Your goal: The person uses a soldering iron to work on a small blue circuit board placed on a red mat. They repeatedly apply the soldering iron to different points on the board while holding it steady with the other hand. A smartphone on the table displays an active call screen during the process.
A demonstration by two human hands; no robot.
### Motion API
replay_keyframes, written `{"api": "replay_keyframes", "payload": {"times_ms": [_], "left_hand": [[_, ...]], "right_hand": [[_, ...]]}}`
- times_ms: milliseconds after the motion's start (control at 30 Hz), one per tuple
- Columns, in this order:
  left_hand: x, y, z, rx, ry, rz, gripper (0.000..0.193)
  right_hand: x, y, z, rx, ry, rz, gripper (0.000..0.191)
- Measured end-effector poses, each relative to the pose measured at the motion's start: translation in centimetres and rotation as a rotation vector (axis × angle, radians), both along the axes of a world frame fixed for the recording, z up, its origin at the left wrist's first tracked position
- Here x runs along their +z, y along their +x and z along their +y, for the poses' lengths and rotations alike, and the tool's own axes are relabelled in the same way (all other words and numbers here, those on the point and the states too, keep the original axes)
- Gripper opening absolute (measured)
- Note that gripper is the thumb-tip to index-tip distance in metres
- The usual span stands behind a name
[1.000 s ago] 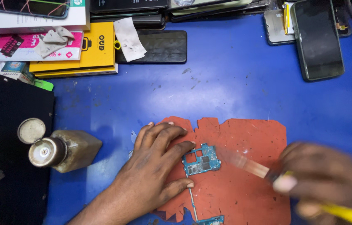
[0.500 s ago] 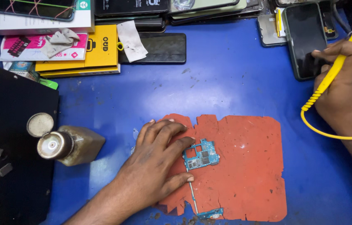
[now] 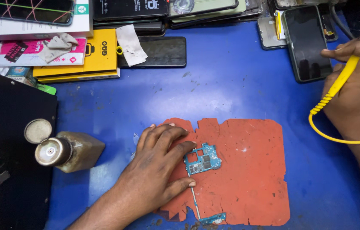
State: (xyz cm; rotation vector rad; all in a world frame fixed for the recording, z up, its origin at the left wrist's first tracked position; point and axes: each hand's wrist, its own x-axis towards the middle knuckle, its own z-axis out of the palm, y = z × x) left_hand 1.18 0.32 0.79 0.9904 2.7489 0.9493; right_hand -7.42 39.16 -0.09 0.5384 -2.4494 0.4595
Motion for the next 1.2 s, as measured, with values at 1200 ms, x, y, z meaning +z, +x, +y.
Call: {"api": "replay_keyframes", "payload": {"times_ms": [1200], "left_hand": [[0.1,0.0,-0.2,-0.004,0.011,-0.009,0.067]], "right_hand": [[-0.2,7.8,-0.7,0.118,-0.336,-0.249,0.03]]}}
